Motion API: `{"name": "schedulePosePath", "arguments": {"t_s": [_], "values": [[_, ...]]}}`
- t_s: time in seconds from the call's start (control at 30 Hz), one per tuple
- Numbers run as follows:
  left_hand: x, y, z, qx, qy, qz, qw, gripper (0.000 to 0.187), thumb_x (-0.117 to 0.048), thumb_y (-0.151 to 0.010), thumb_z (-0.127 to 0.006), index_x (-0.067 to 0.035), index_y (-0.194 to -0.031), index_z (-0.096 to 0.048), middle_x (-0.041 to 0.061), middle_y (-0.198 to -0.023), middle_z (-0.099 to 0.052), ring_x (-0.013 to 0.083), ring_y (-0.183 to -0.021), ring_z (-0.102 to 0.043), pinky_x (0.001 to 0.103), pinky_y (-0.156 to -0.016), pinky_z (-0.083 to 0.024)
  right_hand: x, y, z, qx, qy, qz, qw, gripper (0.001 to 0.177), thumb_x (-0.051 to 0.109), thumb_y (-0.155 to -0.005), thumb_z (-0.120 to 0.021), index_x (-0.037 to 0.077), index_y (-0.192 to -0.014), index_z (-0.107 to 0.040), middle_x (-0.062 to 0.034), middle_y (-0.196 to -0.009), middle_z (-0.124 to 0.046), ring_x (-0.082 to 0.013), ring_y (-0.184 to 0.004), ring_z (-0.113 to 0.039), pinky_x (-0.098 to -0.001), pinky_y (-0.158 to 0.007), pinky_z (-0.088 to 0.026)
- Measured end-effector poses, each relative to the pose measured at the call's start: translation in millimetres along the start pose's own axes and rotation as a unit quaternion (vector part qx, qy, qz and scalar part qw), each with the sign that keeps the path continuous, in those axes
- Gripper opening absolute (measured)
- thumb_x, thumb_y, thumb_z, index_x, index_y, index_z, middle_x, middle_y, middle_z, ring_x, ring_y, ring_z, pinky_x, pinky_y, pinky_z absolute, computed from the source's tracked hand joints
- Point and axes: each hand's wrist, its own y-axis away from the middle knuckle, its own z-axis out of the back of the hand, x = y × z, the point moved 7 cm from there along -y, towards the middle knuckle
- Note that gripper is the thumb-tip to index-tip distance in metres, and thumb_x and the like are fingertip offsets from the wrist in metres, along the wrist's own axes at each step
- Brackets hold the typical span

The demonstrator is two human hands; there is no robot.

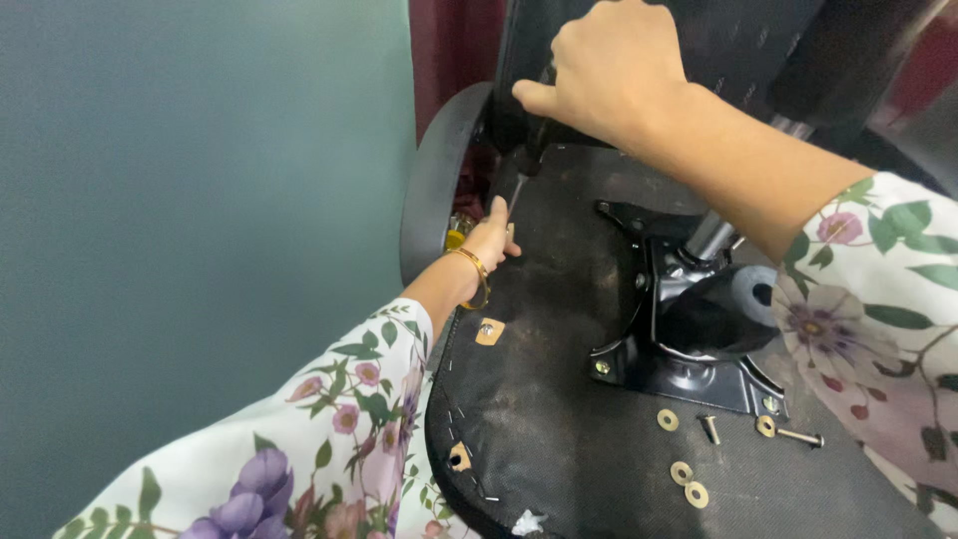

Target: The person uses a screwdriver to tighten screws that attach the armrest to the underside of an office chair seat. The chair is upside down on a surface. Screws, washers, and a screwdriver are handled throughout the clip.

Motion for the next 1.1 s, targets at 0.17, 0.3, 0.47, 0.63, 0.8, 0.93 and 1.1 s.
{"name": "schedulePosePath", "arguments": {"t_s": [0.17, 0.3, 0.47, 0.63, 0.8, 0.93, 1.1], "values": [[-94, 71, 27, -0.202, -0.154, -0.196, 0.947, 0.106, -0.052, -0.081, -0.079, -0.01, -0.161, -0.023, 0.025, -0.147, -0.038, 0.0421, -0.132, -0.045, 0.05, -0.107, -0.041, 0, -6, -2, 0.046, -0.053, -0.01, 0.998, 0.062, 0.064, -0.095, -0.064, 0.007, -0.077, -0.079, -0.0175, -0.067, -0.07, -0.0352, -0.065, -0.072, -0.044, -0.059, -0.058], [-175, 93, 48, -0.187, -0.127, -0.303, 0.926, 0.074, -0.043, -0.076, -0.085, -0.012, -0.134, -0.051, 0.011, -0.125, -0.061, 0.0287, -0.117, -0.06, 0.042, -0.097, -0.049, 12, -12, 5, 0.07, -0.107, -0.013, 0.992, 0.061, 0.06, -0.101, -0.06, 0.004, -0.084, -0.077, -0.0196, -0.073, -0.071, -0.0389, -0.068, -0.072, -0.0477, -0.06, -0.058], [-196, 74, 31, 0.034, 0.085, -0.376, 0.922, 0.024, -0.019, -0.096, -0.073, -0.004, -0.112, -0.066, 0.001, -0.094, -0.068, 0.0152, -0.088, -0.064, 0.03, -0.079, -0.054, -2, -11, 0, 0.168, -0.119, 0.002, 0.979, 0.065, 0.063, -0.104, -0.055, 0.0, -0.106, -0.069, -0.0246, -0.08, -0.072, -0.0446, -0.073, -0.07, -0.0516, -0.065, -0.058], [-191, 54, 31, 0.115, 0.195, -0.357, 0.906, 0.025, -0.008, -0.088, -0.074, -0.006, -0.109, -0.06, -0.001, -0.088, -0.063, 0.0096, -0.076, -0.055, 0.027, -0.069, -0.045, 3, -10, 19, 0.045, -0.27, 0.201, 0.941, 0.037, 0.031, -0.095, -0.06, 0.005, -0.121, -0.068, -0.0202, -0.097, -0.072, -0.043, -0.08, -0.071, -0.0506, -0.07, -0.054], [-195, 49, 36, 0.12, 0.161, -0.296, 0.934, 0.026, -0.011, -0.087, -0.081, 0.0, -0.106, -0.069, 0.002, -0.085, -0.064, 0.0123, -0.068, -0.053, 0.029, -0.063, -0.042, -7, -26, -8, 0.092, -0.307, 0.117, 0.94, 0.04, 0.04, -0.094, -0.065, 0.004, -0.108, -0.073, -0.0134, -0.074, -0.072, -0.0351, -0.073, -0.073, -0.0442, -0.075, -0.058], [-201, 62, 44, -0.018, 0.075, -0.343, 0.936, 0.047, -0.027, -0.083, -0.087, 0.0, -0.115, -0.066, 0.008, -0.107, -0.07, 0.0189, -0.097, -0.065, 0.032, -0.084, -0.051, -3, -30, -12, 0.012, -0.153, 0.108, 0.982, 0.051, 0.051, -0.096, -0.073, 0.001, -0.082, -0.077, -0.0173, -0.066, -0.068, -0.0377, -0.066, -0.069, -0.0444, -0.069, -0.058], [-194, 60, 24, 0.003, 0.071, -0.37, 0.926, 0.059, -0.032, -0.094, -0.078, -0.005, -0.139, -0.05, 0.01, -0.135, -0.063, 0.024, -0.13, -0.058, 0.036, -0.107, -0.044, -14, -18, -19, 0.019, -0.119, 0.018, 0.993, 0.061, 0.058, -0.098, -0.069, 0.002, -0.076, -0.076, -0.0182, -0.064, -0.067, -0.037, -0.065, -0.069, -0.0444, -0.062, -0.058]]}}
